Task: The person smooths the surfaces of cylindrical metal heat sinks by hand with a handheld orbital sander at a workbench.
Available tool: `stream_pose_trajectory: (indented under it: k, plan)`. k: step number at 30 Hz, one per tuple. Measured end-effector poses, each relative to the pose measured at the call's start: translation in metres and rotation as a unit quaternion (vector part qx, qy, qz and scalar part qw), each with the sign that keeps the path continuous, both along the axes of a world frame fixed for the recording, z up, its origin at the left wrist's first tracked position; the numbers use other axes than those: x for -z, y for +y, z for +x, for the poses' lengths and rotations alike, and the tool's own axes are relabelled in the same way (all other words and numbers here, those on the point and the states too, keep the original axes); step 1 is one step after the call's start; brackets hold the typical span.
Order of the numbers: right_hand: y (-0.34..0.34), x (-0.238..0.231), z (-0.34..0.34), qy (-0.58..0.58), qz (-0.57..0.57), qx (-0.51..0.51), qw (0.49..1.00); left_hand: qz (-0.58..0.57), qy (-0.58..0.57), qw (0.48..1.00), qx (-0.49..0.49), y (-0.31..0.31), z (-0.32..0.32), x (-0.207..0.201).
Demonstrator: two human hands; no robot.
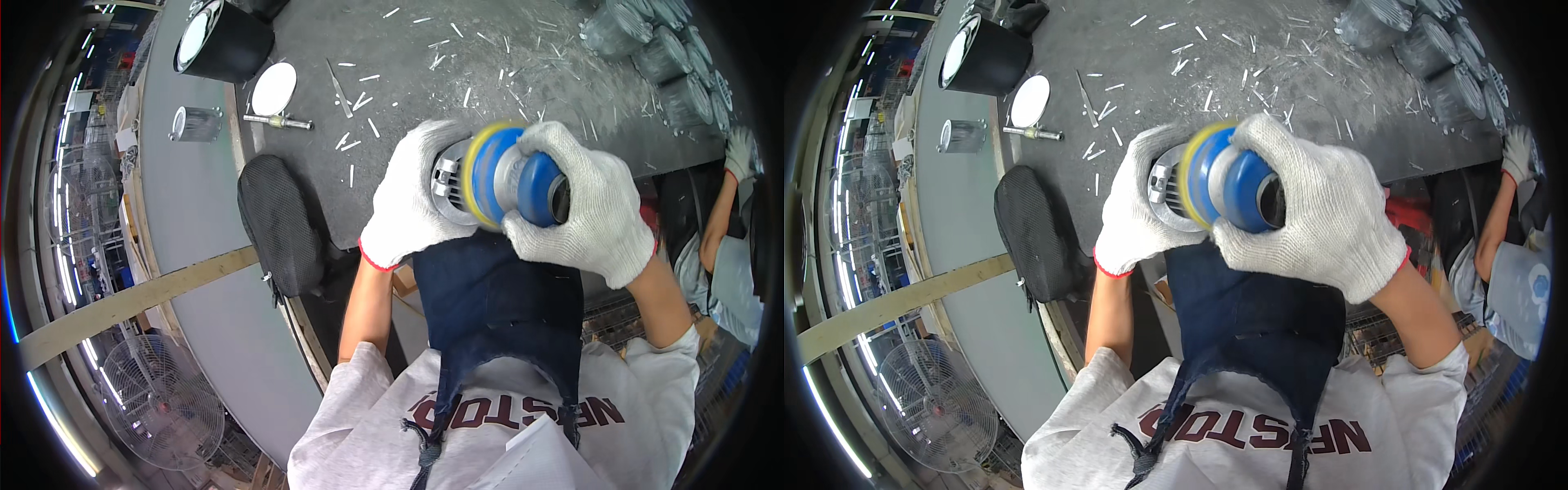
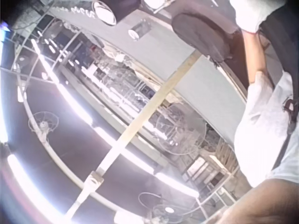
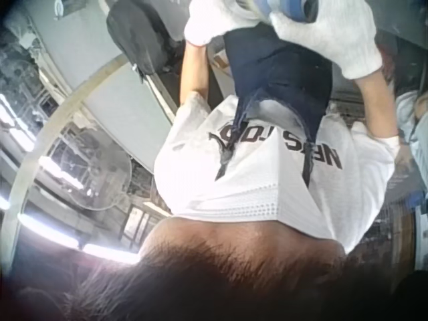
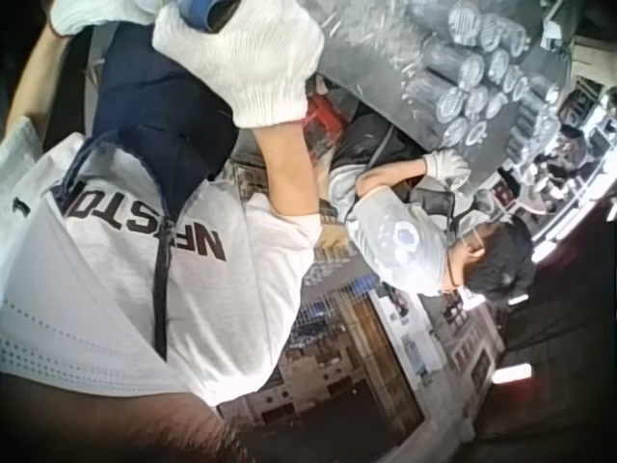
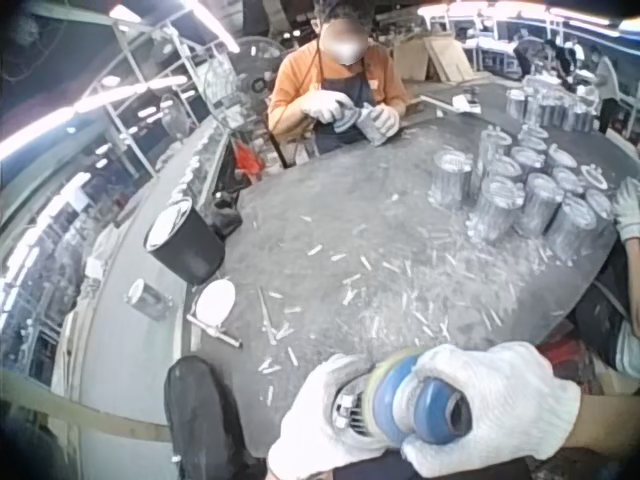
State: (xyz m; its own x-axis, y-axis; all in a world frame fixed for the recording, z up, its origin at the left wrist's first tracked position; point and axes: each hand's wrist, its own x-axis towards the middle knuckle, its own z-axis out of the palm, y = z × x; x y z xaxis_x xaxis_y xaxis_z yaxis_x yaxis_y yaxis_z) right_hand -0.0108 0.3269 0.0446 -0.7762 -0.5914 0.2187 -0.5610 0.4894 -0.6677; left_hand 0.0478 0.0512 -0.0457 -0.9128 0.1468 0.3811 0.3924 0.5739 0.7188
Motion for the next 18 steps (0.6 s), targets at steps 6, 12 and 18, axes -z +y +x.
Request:
stream_pose_trajectory:
  k: [6,12,18]
  plan:
    - [0.014,-0.005,0.033,-0.043,0.05,-0.068,0.996,0.039,-0.019,0.999,-0.011,-0.003,-0.003,0.004]
    - [0.09,0.054,0.02,-0.169,-0.055,0.028,0.984,0.143,-0.08,0.986,-0.011,-0.017,0.006,-0.01]
    - [0.176,0.172,-0.072,-0.397,-0.504,0.247,0.726,0.106,-0.007,0.994,0.016,-0.025,0.02,-0.034]
